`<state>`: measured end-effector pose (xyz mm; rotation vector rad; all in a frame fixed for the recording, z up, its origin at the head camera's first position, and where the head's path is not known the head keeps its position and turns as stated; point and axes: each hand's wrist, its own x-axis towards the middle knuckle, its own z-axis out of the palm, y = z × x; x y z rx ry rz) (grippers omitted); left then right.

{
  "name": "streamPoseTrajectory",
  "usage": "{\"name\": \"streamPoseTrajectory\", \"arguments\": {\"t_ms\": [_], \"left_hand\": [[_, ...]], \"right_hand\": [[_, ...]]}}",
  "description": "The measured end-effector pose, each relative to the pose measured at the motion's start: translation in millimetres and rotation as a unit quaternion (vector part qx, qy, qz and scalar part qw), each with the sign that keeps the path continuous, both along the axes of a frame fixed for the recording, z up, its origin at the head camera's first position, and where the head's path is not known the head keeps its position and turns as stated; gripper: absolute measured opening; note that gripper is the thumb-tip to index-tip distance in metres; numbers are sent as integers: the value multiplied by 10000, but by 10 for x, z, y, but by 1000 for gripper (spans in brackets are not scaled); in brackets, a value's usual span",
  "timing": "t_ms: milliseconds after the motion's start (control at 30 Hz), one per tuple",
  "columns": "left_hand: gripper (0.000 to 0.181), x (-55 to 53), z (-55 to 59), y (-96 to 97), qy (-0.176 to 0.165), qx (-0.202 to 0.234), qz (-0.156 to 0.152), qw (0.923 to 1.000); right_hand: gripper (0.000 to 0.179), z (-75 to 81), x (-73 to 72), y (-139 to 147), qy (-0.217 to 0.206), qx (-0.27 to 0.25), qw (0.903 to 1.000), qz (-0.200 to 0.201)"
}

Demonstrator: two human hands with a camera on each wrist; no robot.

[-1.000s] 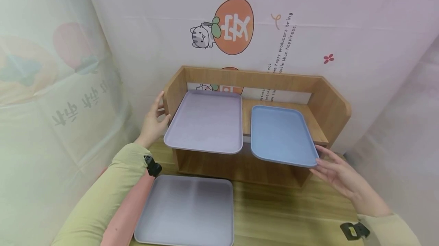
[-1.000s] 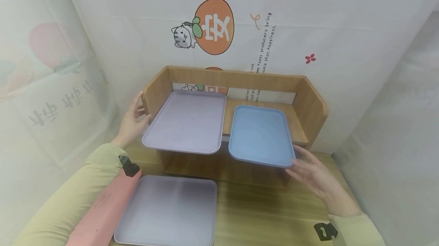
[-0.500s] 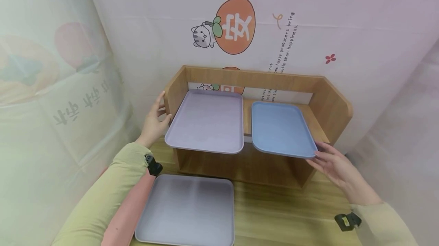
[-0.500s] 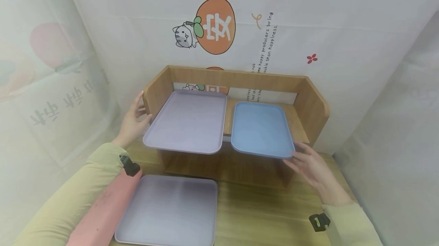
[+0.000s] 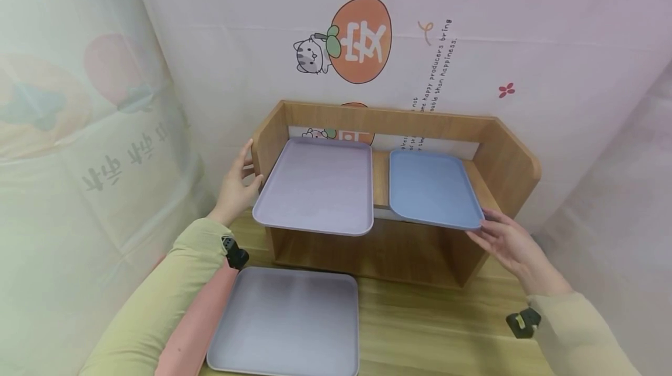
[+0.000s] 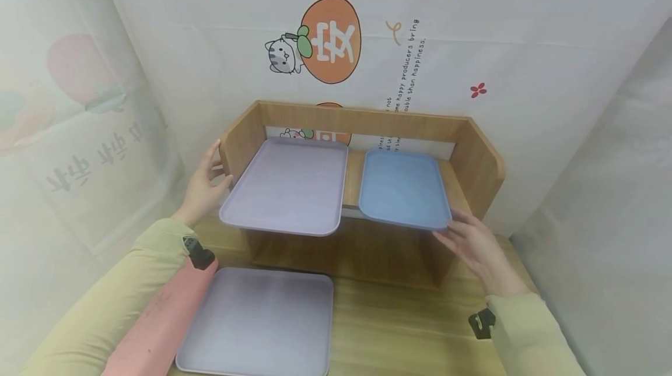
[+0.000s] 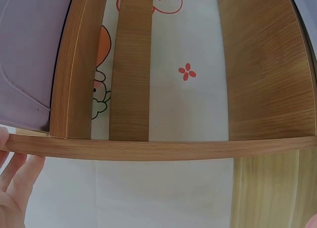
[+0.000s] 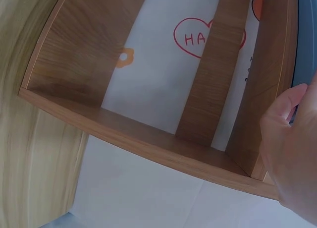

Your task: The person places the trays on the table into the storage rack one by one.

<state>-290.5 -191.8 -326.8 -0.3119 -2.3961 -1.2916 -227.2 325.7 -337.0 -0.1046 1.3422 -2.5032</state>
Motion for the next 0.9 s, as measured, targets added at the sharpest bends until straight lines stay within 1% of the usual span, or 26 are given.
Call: {"name": "streamPoseTrajectory", "arguments": {"t_ms": [67,167,233,300,433,600,800,900], "left_hand": [[79,1,3,0,-3,-4,-4,10000],[79,-1,6,0,-10,-10,-3,10000],[79,0,8,2,-16,-1,-2,10000],[79,-1,9,3,-18,0,2,10000],[79,-4,8,0,-21,4,7,10000],[78,3,11,1,-40,20,8,10000],[78,8,10,3,-21,22,-21,10000],[78,1,4,-2,-12,17,-29,10000]], "right_hand": [[24,10,-16,-5,-36,38,10000,-46],[29,31,-37,-19,-119,72,9998,-126],[32,39,-47,-29,-193,24,9996,-190],[30,42,-54,-38,-241,-83,9994,-217],[22,31,-61,-44,-211,-368,9990,-172],[24,11,-57,-32,-143,-600,9980,-116],[25,-15,-40,-5,-69,-644,9979,-44],[25,-24,-22,6,-169,-561,9983,-79]]}}
